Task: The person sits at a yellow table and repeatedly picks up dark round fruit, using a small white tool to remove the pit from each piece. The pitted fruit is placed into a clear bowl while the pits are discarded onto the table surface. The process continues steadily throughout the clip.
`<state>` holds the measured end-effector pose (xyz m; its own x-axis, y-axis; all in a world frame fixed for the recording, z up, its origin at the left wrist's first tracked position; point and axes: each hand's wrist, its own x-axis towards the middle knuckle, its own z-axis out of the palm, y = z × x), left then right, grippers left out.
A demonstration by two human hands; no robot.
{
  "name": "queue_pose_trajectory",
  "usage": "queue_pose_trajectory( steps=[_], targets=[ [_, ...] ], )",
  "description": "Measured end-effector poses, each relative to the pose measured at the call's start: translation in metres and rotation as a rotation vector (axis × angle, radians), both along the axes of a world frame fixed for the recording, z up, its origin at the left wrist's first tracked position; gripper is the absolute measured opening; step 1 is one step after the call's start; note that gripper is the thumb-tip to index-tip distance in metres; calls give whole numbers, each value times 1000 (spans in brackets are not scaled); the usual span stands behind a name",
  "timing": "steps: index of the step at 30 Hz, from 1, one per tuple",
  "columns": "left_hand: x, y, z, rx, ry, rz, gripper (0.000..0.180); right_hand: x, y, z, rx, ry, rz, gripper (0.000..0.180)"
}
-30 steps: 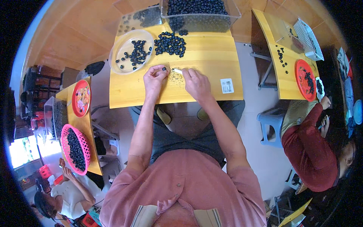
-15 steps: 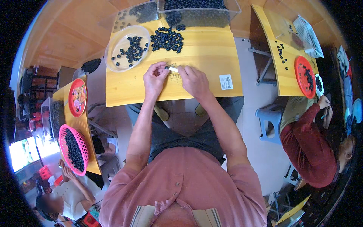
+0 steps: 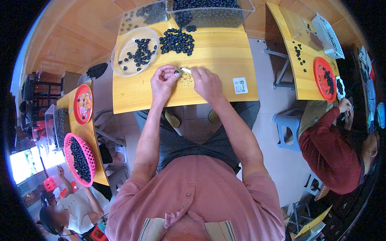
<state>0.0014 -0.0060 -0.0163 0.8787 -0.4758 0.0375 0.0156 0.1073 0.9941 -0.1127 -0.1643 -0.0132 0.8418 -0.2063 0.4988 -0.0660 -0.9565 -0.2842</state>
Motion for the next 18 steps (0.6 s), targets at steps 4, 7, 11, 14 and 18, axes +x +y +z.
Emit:
queue_pose_trajectory(
  steps=[4,7,11,14,18],
  targets=[
    [1,2,-2,-28,34,12,33,1,0,2,0,8,-21,23],
    [3,3,-2,-5,23,0,30,0,0,2,-20,0,-5,23],
    [0,2,1,77,-78,-15,23,1,-1,0,-19,-21,-2,21],
    [1,2,-6,71,-66,-27,18,-1,0,0,-8,-7,-6,23],
    [4,3,-9,53,-83,-16,19,0,0,3,-14,-51,8,23]
  ],
)
